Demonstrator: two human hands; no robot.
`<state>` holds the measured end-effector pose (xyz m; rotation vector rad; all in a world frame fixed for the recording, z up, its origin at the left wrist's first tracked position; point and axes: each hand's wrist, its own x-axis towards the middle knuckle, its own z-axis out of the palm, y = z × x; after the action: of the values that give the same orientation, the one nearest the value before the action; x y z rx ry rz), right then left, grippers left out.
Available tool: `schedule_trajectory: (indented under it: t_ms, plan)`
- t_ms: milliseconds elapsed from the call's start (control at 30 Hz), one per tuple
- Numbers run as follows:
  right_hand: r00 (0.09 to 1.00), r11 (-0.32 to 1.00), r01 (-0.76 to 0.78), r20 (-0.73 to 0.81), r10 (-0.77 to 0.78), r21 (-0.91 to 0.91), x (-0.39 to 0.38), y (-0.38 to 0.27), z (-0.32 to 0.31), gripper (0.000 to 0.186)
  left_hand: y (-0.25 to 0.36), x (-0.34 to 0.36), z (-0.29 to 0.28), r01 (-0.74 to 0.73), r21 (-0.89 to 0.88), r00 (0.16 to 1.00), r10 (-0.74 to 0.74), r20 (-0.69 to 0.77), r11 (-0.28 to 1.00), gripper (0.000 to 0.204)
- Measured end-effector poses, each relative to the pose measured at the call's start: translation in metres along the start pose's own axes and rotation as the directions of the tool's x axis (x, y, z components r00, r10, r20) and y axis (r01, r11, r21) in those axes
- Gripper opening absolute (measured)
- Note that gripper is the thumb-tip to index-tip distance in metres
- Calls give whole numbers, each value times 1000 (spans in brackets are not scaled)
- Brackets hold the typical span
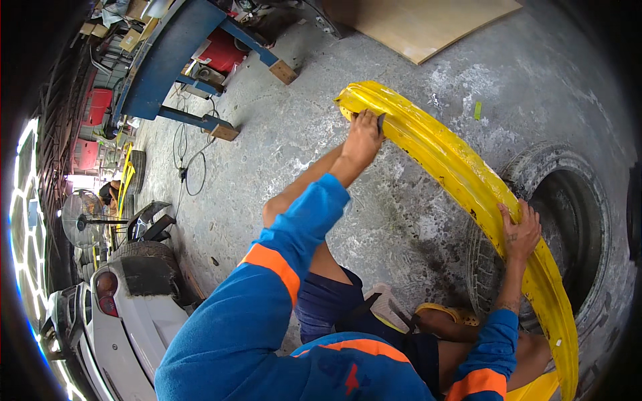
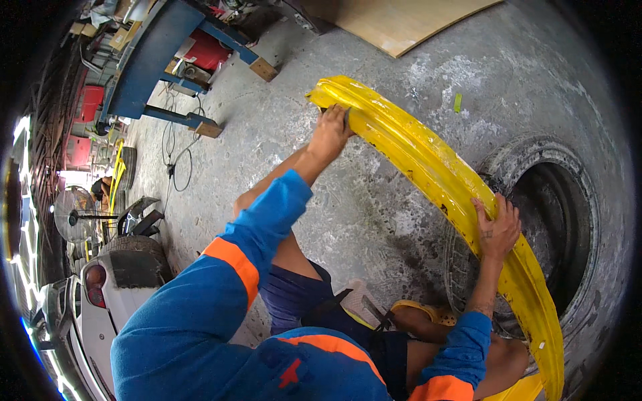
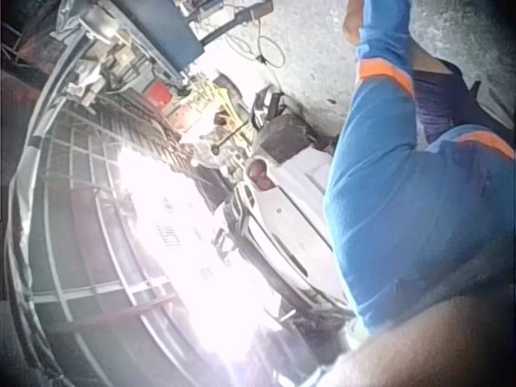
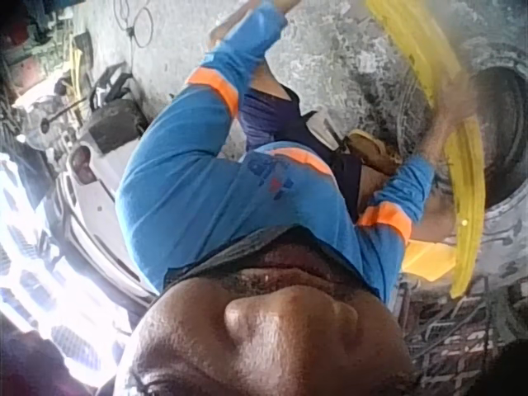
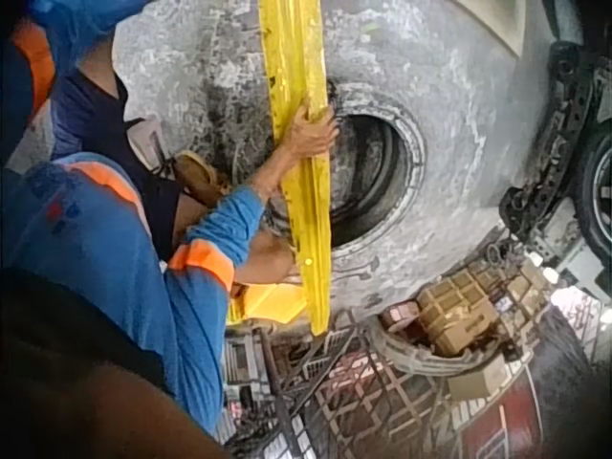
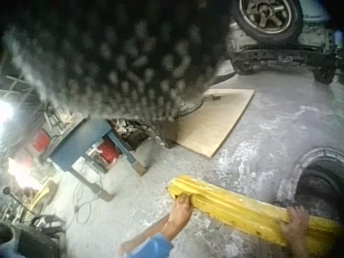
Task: Sand the surface of a yellow car spoiler or bumper lip using a sanding block.
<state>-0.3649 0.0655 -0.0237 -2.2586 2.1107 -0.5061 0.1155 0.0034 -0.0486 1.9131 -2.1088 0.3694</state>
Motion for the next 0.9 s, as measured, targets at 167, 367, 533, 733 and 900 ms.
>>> schedule_trajectory:
  t_ms: [167, 367, 533, 733, 900]
  plan:
    - [999, 999, -32, 43, 32, -14, 1, -1, -1, 62, 5, 5, -17, 147, -315, 987, -158, -10, 938, 33]
    - [999, 1000, -23, 49, 23, -6, 2, -3, -3, 64, 5, 1, -12, 88, -345, 990, -119, -70, 934, 31]
    - [1000, 1000, 9, 0, -9, -10, 1, 1, -1, 65, -2, -9, -13, 95, -280, 995, -97, 7, 955, 37]
    - [998, 1000, 14, 58, -13, -18, 1, 1, 1, 67, -18, -2, -33, 176, -257, 978, -199, -65, 950, 29]
    - [999, 998, 44, 6, -45, 40, 3, 1, 2, 62, -5, -18, -18, -137, -188, 990, 132, -41, 973, 35]
